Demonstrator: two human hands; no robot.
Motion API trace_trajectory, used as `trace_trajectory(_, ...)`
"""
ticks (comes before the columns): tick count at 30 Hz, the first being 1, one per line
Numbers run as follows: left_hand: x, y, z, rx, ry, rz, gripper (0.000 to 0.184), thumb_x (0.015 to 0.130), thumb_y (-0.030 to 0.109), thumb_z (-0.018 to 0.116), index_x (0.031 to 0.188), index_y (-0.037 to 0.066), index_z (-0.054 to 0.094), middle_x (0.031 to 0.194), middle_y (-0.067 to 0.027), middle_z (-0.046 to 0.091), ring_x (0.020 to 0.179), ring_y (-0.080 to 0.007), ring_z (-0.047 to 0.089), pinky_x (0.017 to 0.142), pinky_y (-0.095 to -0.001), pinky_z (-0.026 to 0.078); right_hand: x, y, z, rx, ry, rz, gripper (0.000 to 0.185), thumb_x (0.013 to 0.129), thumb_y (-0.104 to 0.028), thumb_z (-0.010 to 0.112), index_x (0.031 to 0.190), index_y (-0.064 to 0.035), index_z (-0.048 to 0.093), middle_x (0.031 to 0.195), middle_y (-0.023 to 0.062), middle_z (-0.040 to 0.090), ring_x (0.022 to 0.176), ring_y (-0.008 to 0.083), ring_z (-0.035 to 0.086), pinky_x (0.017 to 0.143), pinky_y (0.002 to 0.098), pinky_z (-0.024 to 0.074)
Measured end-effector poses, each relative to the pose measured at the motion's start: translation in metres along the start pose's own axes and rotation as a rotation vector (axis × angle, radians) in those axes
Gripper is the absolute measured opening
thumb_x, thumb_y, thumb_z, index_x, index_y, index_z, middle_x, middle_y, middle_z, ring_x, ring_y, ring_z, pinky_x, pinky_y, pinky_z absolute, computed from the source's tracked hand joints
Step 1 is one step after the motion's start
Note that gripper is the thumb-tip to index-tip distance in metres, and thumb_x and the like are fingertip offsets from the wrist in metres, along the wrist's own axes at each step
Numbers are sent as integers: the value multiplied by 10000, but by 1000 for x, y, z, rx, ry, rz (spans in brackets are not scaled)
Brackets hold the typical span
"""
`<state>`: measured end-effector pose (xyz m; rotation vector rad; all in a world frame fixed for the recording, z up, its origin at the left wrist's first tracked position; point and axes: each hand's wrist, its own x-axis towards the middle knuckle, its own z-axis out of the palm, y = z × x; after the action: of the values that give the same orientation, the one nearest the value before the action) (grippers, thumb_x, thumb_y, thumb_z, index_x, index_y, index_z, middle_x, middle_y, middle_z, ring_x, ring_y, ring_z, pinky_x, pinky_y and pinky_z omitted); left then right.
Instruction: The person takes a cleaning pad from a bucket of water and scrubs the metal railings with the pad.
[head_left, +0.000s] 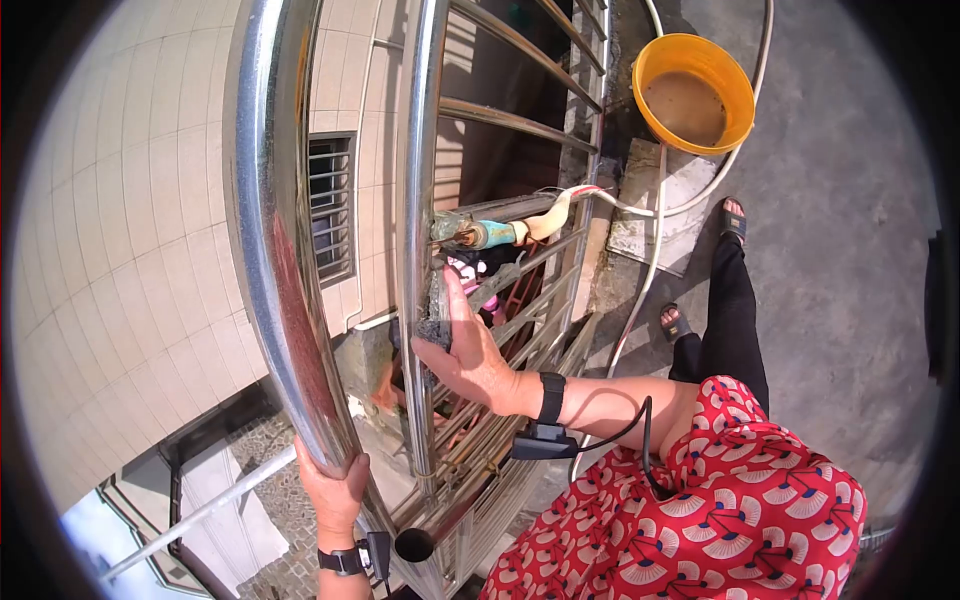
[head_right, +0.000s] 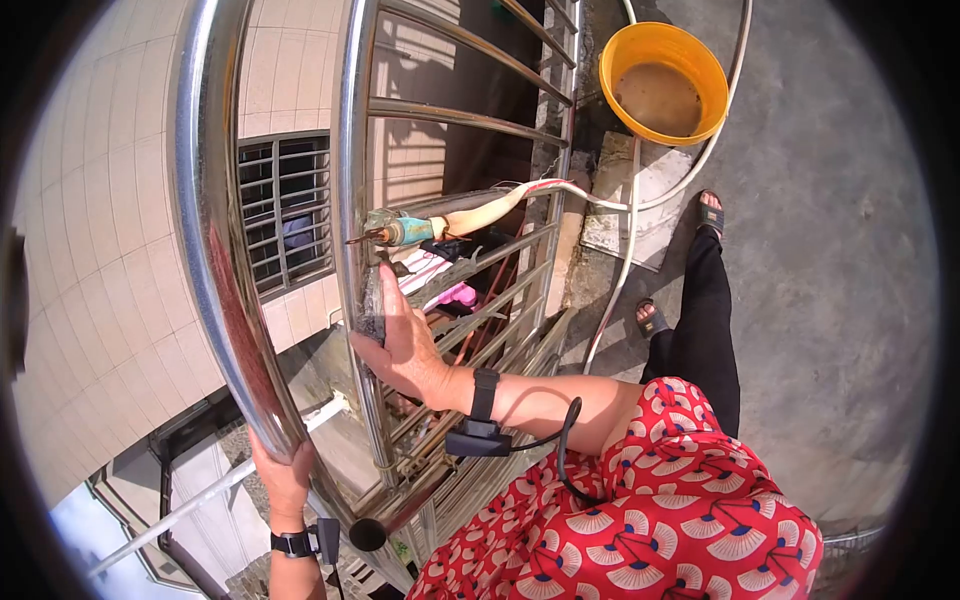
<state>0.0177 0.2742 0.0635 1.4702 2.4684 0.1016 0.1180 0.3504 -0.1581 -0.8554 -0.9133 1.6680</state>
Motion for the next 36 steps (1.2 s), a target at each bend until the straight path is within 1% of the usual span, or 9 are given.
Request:
trace_trajectory(4,1,4,2,-9,34,-18,663,621,82,717,1215,6,432,1046,-124,558,945,-225,521,900,-350,411,56,7,-39,876,-342,256,632,831,-139,601,1381,0,322,1182,87,544,1060,185,537,961,316,403)
trace_trajectory(6,3,-1,1,14,45,0,673,619,81,720,1221,4,430,1046,-125,561,943,-229,528,897,-352,415,66,9,-38,1017,-268,377,263,820,-113,595,1065,-21,629,904,31,644,789,122,620,757,265,508)
trace_trajectory(9,1,-10,-1,21,51,-14,709,609,80,728,1244,4,423,1047,-127,571,949,-238,546,896,-359,423,79,40,-44,1216,-436,685,98,795,-76,645,881,-32,655,808,57,659,762,177,652,710,333,549)
trace_trajectory(16,1,-10,-2,49,17,1,688,619,51,687,1254,-3,427,1057,-125,572,957,-233,538,904,-342,418,93,57,-34,1466,-560,537,327,831,-116,679,1125,-3,593,1011,119,659,893,223,656,763,351,570)
trace_trajectory(22,2,-6,-2,-79,7,6,654,611,36,686,1219,3,448,1060,-116,564,966,-215,529,907,-329,408,77,41,-29,1265,-485,539,544,808,-196,716,1265,-4,492,1165,140,606,1030,234,613,946,382,482)
trace_trajectory(27,3,-15,-1,-70,1,-1,737,600,68,759,1255,-6,430,1044,-138,611,953,-224,591,863,-345,456,50,3,-22,816,-364,306,655,851,-205,682,1368,-40,315,1093,56,547,977,139,539,925,303,449)
trace_trajectory(30,3,-13,-1,-44,2,17,740,610,58,764,1263,-9,421,1038,-135,620,945,-215,604,842,-340,470,22,-21,-2,400,-50,122,939,842,-168,677,1454,-6,-17,1363,186,319,1226,243,391,1053,380,312)
trace_trajectory(33,2,-3,2,-85,33,31,635,628,38,717,1205,7,455,1018,-116,594,924,-216,566,859,-343,446,14,-15,24,-46,214,-37,924,823,-98,665,1441,39,-8,1334,253,315,1246,329,346,1062,408,275)
trace_trajectory(36,3,3,0,-182,-4,-9,600,640,36,707,1189,10,466,1013,-109,586,918,-213,555,865,-343,438,4,-27,31,-181,199,-24,894,813,-46,639,1431,63,3,1288,322,298,1192,419,366,1047,424,282)
